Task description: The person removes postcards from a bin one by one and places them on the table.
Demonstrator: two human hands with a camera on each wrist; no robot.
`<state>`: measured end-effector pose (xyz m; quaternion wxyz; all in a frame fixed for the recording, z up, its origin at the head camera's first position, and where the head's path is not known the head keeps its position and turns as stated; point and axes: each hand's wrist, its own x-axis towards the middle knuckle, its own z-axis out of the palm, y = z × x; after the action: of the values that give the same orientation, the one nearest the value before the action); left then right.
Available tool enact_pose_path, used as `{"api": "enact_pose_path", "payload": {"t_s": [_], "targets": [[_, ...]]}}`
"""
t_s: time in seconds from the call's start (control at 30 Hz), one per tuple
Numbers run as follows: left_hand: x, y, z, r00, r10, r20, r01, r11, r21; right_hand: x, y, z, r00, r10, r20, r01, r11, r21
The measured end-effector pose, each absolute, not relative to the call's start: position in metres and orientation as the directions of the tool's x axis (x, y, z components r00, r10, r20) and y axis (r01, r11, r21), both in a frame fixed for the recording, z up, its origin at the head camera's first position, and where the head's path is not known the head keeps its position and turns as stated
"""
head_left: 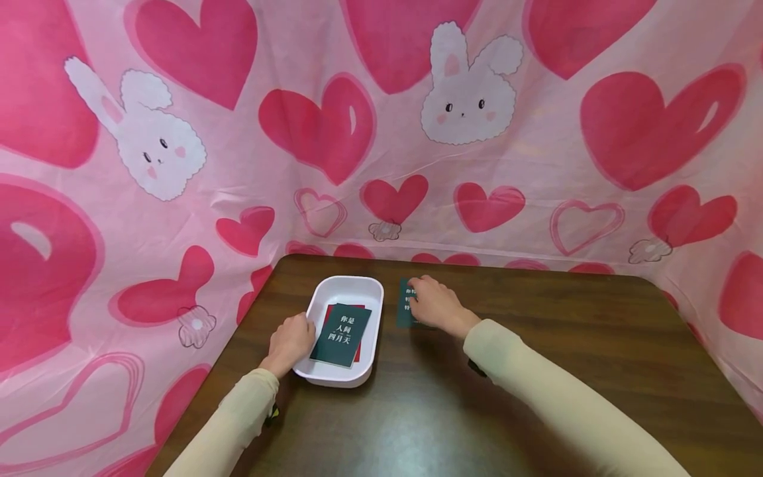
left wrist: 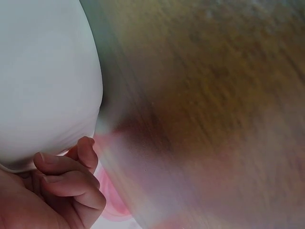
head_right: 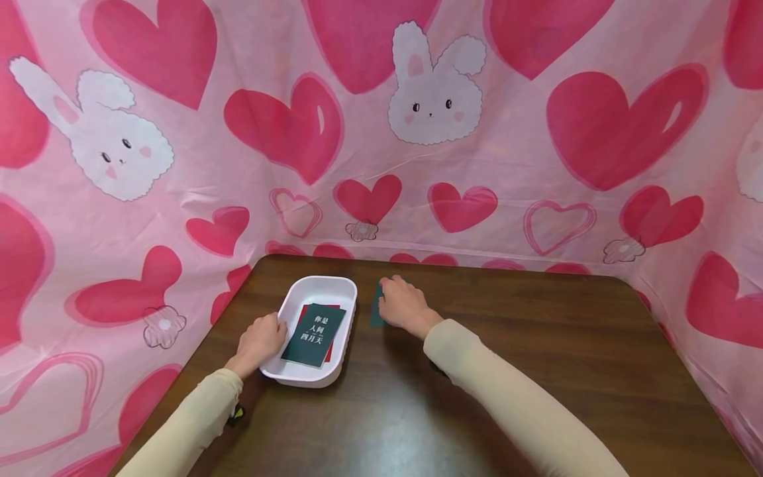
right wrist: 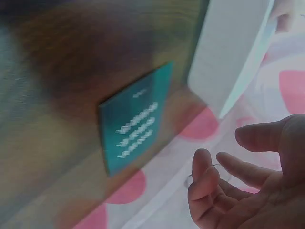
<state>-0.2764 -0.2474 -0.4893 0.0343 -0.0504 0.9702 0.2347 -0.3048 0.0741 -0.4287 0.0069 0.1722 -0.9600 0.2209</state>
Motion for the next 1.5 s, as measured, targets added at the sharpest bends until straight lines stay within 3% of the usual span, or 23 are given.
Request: {"api": "enact_pose_path", "payload": {"t_s": [0.17, 0.4, 0.67, 1.07, 1.5], "targets": [[-0.278, -0.248, -0.488, -0.993, -0.084, -0.087, -0.114, 0.89, 0.441, -0.305, 0.057, -0.41, -0.936, -0.34, 0.093, -0.345, 0.828, -0.442], [-0.279, -0.248, -0.488, -0.994, -0.081, -0.079, -0.107, 0.893, 0.437, -0.304, 0.03, -0.391, -0.942, -0.334, 0.035, -0.294, 0.769, -0.567], [-0.281, -0.249, -0.486, -0.994, -0.082, -0.075, -0.107, 0.887, 0.448, -0.308, 0.003, -0.389, -0.925, -0.377, -0.042, -0.265, 0.721, -0.64], [-0.279, -0.245, -0.488, -0.992, -0.087, -0.087, -0.117, 0.893, 0.435, -0.298, -0.023, -0.396, -0.847, -0.401, -0.349, 0.055, 0.587, -0.808], [-0.277, -0.247, -0.491, -0.994, -0.075, -0.074, -0.1, 0.895, 0.434, -0.3, -0.038, -0.42, -0.738, -0.417, -0.531, 0.215, 0.6, -0.77]]}}
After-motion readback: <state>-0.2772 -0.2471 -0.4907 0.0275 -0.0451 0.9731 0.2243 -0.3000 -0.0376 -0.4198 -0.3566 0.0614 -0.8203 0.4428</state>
